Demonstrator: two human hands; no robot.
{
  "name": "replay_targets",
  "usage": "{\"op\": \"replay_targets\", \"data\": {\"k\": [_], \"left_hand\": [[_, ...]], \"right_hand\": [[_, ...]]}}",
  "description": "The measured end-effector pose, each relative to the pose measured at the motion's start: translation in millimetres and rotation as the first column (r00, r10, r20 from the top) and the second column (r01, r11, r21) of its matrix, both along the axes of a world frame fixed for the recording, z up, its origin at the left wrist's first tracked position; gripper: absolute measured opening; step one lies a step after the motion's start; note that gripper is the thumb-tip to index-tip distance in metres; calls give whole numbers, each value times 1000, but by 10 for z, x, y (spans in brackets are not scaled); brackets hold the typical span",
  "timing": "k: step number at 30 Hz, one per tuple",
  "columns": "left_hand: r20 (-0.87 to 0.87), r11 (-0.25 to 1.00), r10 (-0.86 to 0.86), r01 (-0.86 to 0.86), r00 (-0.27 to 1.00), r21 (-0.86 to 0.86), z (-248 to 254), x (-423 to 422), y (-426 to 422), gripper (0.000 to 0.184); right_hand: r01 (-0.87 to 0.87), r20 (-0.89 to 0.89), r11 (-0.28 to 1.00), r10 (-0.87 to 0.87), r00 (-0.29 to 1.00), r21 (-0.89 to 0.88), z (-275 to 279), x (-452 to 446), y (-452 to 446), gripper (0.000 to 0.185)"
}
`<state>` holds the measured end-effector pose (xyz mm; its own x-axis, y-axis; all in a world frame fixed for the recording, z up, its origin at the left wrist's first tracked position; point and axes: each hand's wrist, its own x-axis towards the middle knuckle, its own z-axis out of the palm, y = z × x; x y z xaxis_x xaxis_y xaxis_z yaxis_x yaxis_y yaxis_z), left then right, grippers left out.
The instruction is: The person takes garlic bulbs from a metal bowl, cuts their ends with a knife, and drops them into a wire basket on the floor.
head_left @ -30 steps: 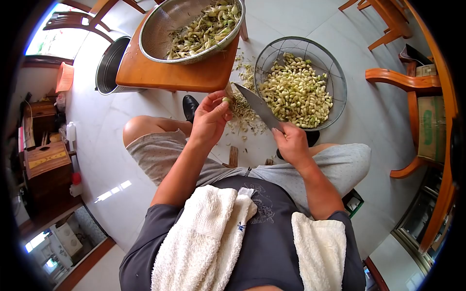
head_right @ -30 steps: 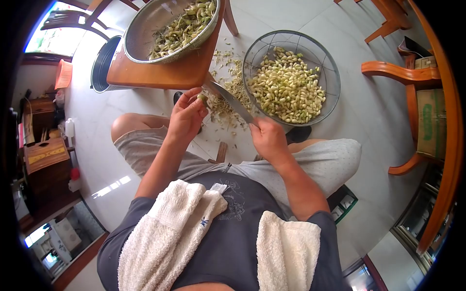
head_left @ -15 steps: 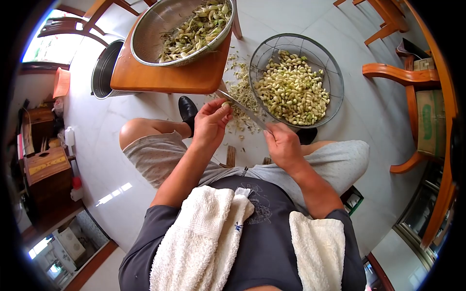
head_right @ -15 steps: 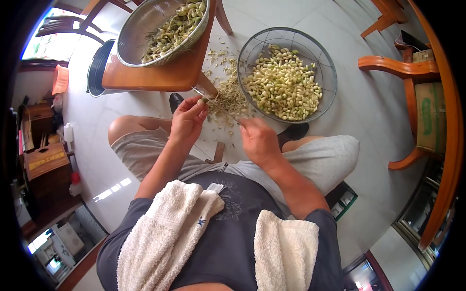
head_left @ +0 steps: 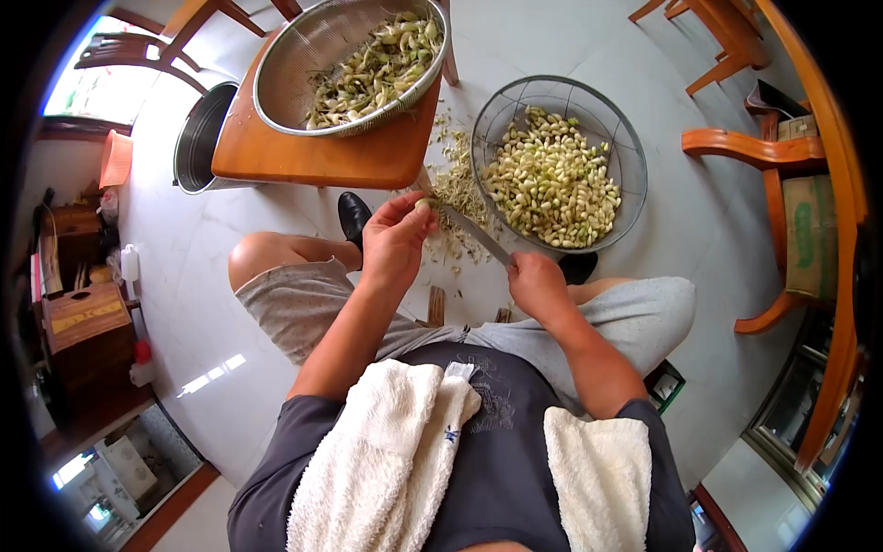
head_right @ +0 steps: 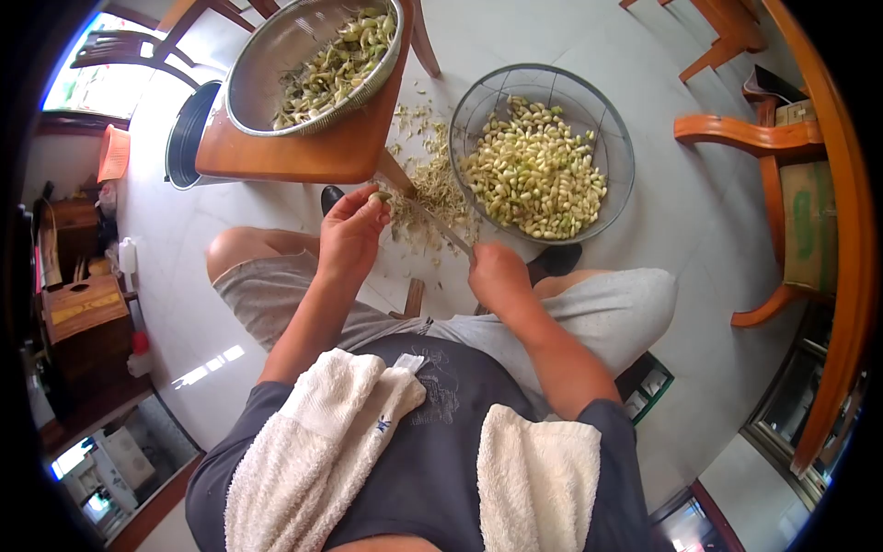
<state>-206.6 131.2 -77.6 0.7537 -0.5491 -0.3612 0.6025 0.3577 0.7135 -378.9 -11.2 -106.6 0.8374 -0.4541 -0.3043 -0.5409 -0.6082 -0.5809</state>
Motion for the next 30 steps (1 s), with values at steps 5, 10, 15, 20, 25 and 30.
{"op": "replay_targets", "data": {"k": [5, 10, 15, 20, 25, 30], "left_hand": [[151, 970, -153, 118, 977, 214, 238, -1, -238, 30], [333, 824, -536, 397, 775, 404, 547, -50, -976, 41], [493, 723, -684, 404, 538, 561, 862, 197, -1308, 32], [727, 751, -527, -159, 441, 641, 1269, 1185, -1413, 17], [531, 463, -742, -261, 408, 847, 861, 2089, -1666, 22], [621, 510, -745, -393, 244, 765, 528, 2278, -1830, 23]], "right_hand": [[-144, 14, 988, 145, 989, -54, -99, -50, -10, 15], [-217, -55, 974, 220, 974, 64, -128, -38, 23, 16], [-187, -42, 982, 188, 981, 33, -78, -77, -9, 14], [-216, -61, 975, 219, 974, 45, 42, -64, -3, 13], [-291, -20, 955, 292, 956, 56, -58, -65, 8, 15], [-268, -39, 958, 273, 961, 102, -13, -72, 0, 15]]}}
